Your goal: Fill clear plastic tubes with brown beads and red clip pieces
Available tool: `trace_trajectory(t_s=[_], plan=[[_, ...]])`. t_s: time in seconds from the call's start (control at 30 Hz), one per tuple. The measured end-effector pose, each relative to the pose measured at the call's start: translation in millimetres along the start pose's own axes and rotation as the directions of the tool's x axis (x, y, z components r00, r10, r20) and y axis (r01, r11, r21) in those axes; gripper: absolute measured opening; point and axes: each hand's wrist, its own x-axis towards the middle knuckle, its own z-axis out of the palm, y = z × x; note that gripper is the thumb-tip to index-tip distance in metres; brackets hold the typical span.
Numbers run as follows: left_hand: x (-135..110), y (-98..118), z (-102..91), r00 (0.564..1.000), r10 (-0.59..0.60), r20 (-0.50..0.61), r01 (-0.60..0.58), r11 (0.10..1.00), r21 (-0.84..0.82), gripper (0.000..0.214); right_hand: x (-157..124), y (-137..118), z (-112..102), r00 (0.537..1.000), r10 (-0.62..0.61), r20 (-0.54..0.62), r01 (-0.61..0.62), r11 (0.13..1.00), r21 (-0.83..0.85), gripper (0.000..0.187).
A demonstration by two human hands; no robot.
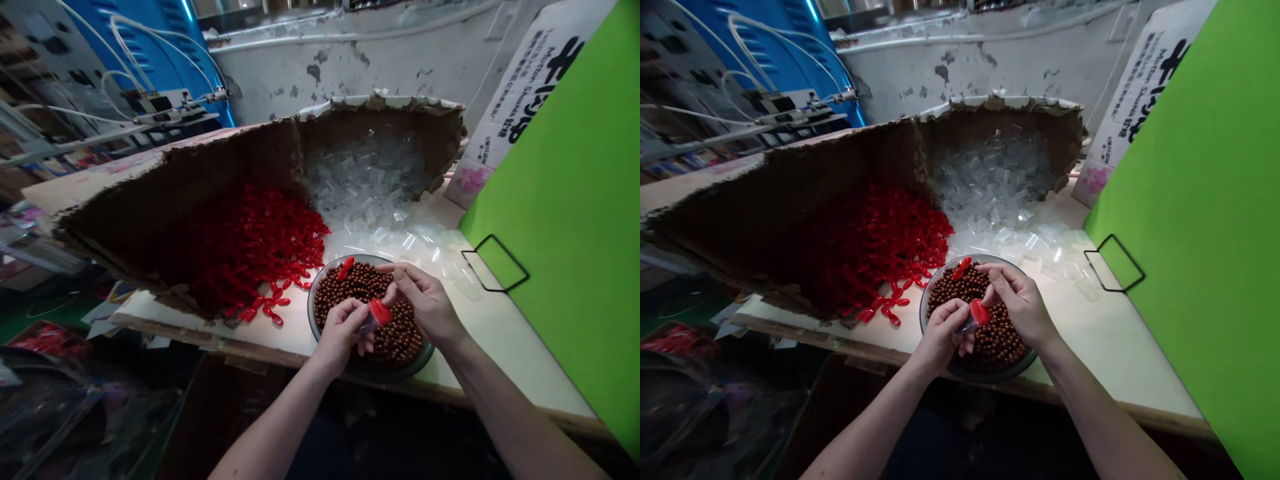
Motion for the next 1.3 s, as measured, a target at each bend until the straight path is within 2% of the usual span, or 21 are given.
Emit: trace_trajectory(t_s=[0.13, 0.2, 0.27, 0.33, 0.4, 0.47, 0.53, 0.63, 0.77, 0.87, 0.93, 1.0, 1.07, 1.1, 1.13, 1.17, 1.2, 1.23, 1.27, 1.3], plan=[[-2, 3, 6.0, 0.991, -0.058, 0.118, 0.051, 0.997, 0.064, 0.030, 5, 0, 9, 0.998, 0.048, 0.043, -0.045, 0.997, -0.067, 0.032], [-4, 4, 10.9, 0.985, -0.076, 0.152, 0.065, 0.995, 0.082, 0.029, 7, 0, 18, 0.993, 0.083, 0.079, -0.081, 0.996, -0.026, 0.031], [-5, 4, 16.3, 0.990, -0.058, 0.129, 0.044, 0.993, 0.114, 0.031, 7, 0, 27, 0.988, 0.120, 0.093, -0.128, 0.989, 0.078, 0.032], [-7, 5, 21.7, 0.999, -0.004, 0.045, -0.003, 0.986, 0.169, 0.034, 3, -2, 34, 0.983, 0.151, 0.105, -0.168, 0.970, 0.178, 0.035], [-10, 7, 27.0, 0.998, 0.055, -0.041, -0.044, 0.972, 0.229, 0.039, -2, -4, 38, 0.989, 0.134, 0.056, -0.144, 0.965, 0.219, 0.036], [-15, 8, 31.4, 0.991, 0.093, -0.100, -0.062, 0.960, 0.274, 0.042, -9, -6, 40, 0.996, 0.074, -0.059, -0.061, 0.977, 0.206, 0.036], [-19, 10, 34.2, 0.986, 0.111, -0.122, -0.068, 0.948, 0.310, 0.044, -14, -7, 41, 0.985, 0.008, -0.171, 0.020, 0.987, 0.159, 0.036], [-21, 11, 33.7, 0.984, 0.120, -0.128, -0.070, 0.937, 0.342, 0.043, -18, -5, 42, 0.977, -0.027, -0.209, 0.051, 0.993, 0.110, 0.038], [-19, 14, 25.0, 0.996, 0.054, -0.077, -0.025, 0.940, 0.341, 0.041, -22, -3, 52, 0.980, -0.010, -0.200, 0.039, 0.989, 0.142, 0.035], [-27, 18, 11.2, 0.996, -0.076, -0.045, 0.086, 0.945, 0.315, 0.037, -22, -5, 54, 0.996, -0.014, -0.092, 0.030, 0.985, 0.171, 0.033], [-40, 22, -7.8, 0.988, -0.115, -0.103, 0.140, 0.946, 0.294, 0.038, -15, -2, 36, 0.998, -0.032, -0.050, 0.038, 0.994, 0.107, 0.028], [-60, 23, -39.8, 0.966, -0.083, -0.245, 0.150, 0.951, 0.269, 0.039, 2, 9, -1, 0.991, -0.046, -0.122, 0.039, 0.997, -0.067, 0.024], [-85, 19, -85.3, 0.894, -0.025, -0.448, 0.158, 0.952, 0.262, 0.042, 25, 31, -53, 0.957, -0.086, -0.277, -0.018, 0.936, -0.352, 0.028], [-99, 15, -111.4, 0.826, 0.024, -0.563, 0.150, 0.954, 0.261, 0.040, 37, 45, -80, 0.938, -0.105, -0.330, -0.091, 0.845, -0.528, 0.031], [-113, 8, -138.1, 0.738, 0.054, -0.673, 0.170, 0.950, 0.262, 0.036, 49, 60, -106, 0.927, -0.119, -0.356, -0.180, 0.692, -0.700, 0.033], [-128, 0, -164.1, 0.624, 0.085, -0.777, 0.189, 0.948, 0.255, 0.036, 58, 75, -129, 0.922, -0.113, -0.370, -0.224, 0.625, -0.748, 0.032], [-142, -9, -188.1, 0.487, 0.093, -0.868, 0.228, 0.946, 0.229, 0.038, 66, 91, -147, 0.924, -0.102, -0.368, -0.243, 0.587, -0.772, 0.031], [-156, -19, -208.9, 0.383, 0.081, -0.920, 0.265, 0.945, 0.194, 0.039, 71, 105, -160, 0.931, -0.090, -0.355, -0.251, 0.549, -0.797, 0.030], [-168, -29, -225.8, 0.283, 0.071, -0.956, 0.311, 0.937, 0.161, 0.038, 75, 117, -169, 0.937, -0.074, -0.343, -0.255, 0.527, -0.811, 0.030], [-179, -38, -238.7, 0.224, 0.106, -0.969, 0.351, 0.919, 0.181, 0.037, 76, 127, -174, 0.941, -0.061, -0.332, -0.257, 0.508, -0.822, 0.030]])
